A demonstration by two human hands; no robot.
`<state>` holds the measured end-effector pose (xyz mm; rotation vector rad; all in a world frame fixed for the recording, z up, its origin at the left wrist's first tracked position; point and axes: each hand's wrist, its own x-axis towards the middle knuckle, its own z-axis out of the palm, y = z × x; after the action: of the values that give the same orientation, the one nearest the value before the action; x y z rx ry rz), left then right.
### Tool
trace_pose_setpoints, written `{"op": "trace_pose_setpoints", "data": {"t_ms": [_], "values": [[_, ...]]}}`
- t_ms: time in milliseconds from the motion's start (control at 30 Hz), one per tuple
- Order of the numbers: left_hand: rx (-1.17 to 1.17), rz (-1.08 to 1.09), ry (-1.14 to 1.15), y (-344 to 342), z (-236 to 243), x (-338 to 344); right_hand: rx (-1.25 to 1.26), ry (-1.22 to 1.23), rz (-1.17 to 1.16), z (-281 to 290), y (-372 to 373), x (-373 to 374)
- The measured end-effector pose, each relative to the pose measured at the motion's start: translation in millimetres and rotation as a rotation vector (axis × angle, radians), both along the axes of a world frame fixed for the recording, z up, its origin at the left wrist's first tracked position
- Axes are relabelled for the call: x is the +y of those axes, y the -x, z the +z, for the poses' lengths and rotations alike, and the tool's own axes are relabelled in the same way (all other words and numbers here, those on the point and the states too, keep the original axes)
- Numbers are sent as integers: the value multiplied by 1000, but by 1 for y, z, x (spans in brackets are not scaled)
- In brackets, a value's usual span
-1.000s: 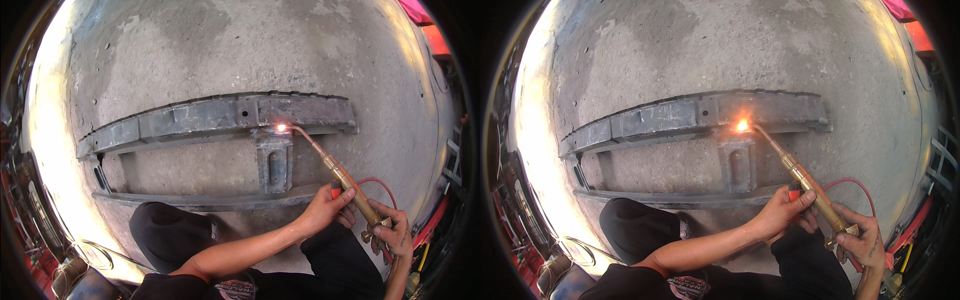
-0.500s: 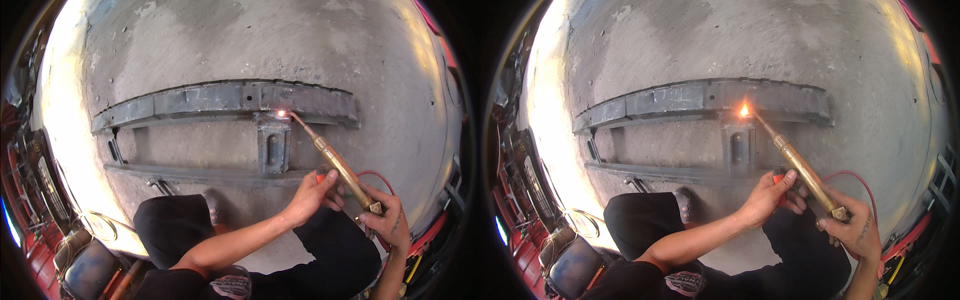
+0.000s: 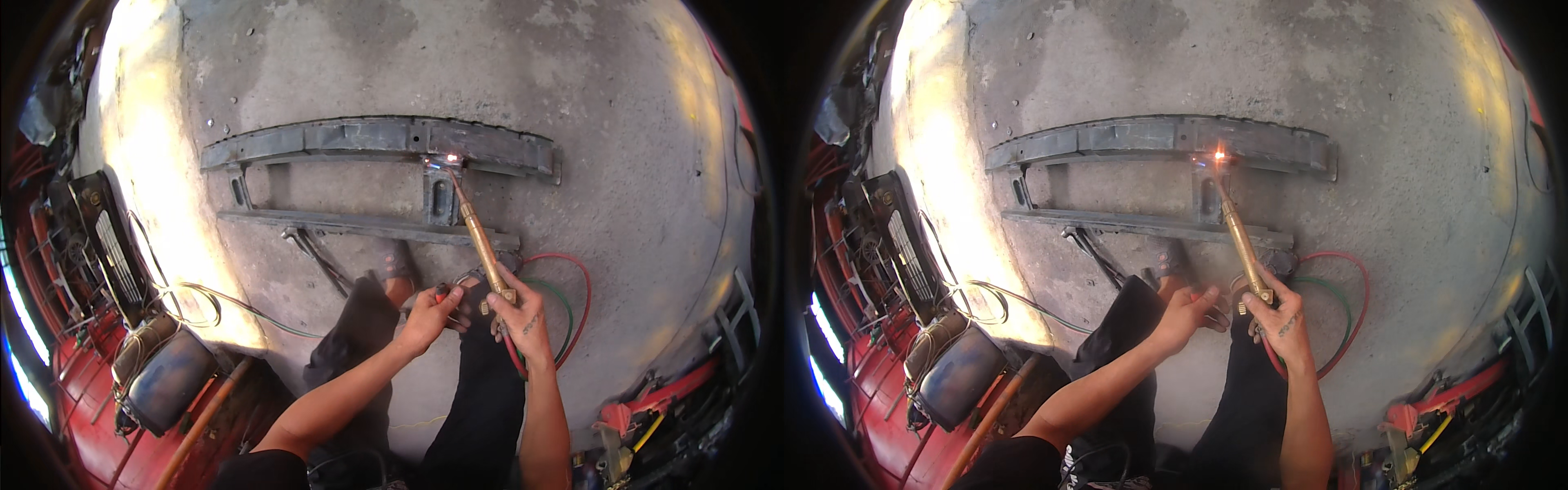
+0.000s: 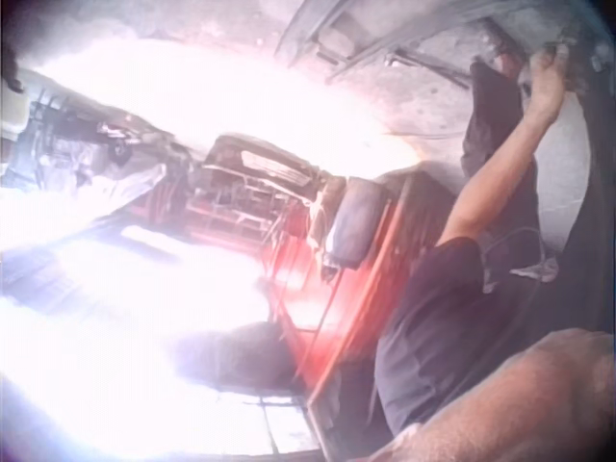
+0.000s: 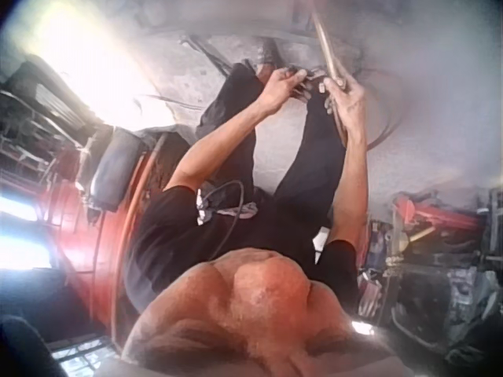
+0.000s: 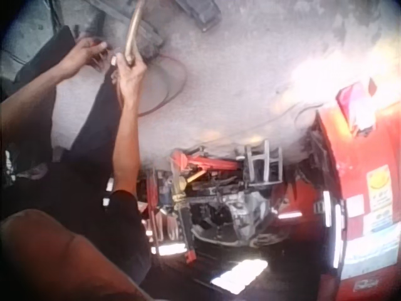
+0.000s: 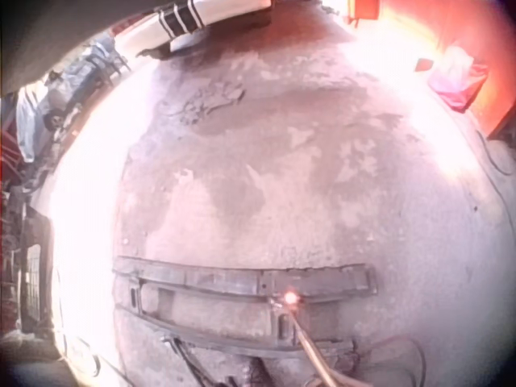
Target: The person uses a welding torch to join sections of a metal frame on the floor, then uses a hammer to tap the welded area. The person is sitting on the floor during the task.
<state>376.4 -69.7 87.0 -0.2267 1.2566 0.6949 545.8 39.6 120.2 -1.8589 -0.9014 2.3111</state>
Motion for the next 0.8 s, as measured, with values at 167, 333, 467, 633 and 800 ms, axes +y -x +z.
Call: {"op": "trace_pose_setpoints", "data": {"t_ms": [167,333,467,633,800], "values": [[-36,62,-91,1,-47,29,-56,10,-196,-8,10,-22],[-61,9,-209,-4,-70,45,-46,35,-260,-17,24,-2],[-132,52,-130,-19,-90,33,-47,57,-221,-24,27,1],[-263,111,-135,-16,-96,42,-47,44,-221,-25,28,6],[-298,121,-119,-15,-93,50,-96,103,-207,-24,25,14]]}}
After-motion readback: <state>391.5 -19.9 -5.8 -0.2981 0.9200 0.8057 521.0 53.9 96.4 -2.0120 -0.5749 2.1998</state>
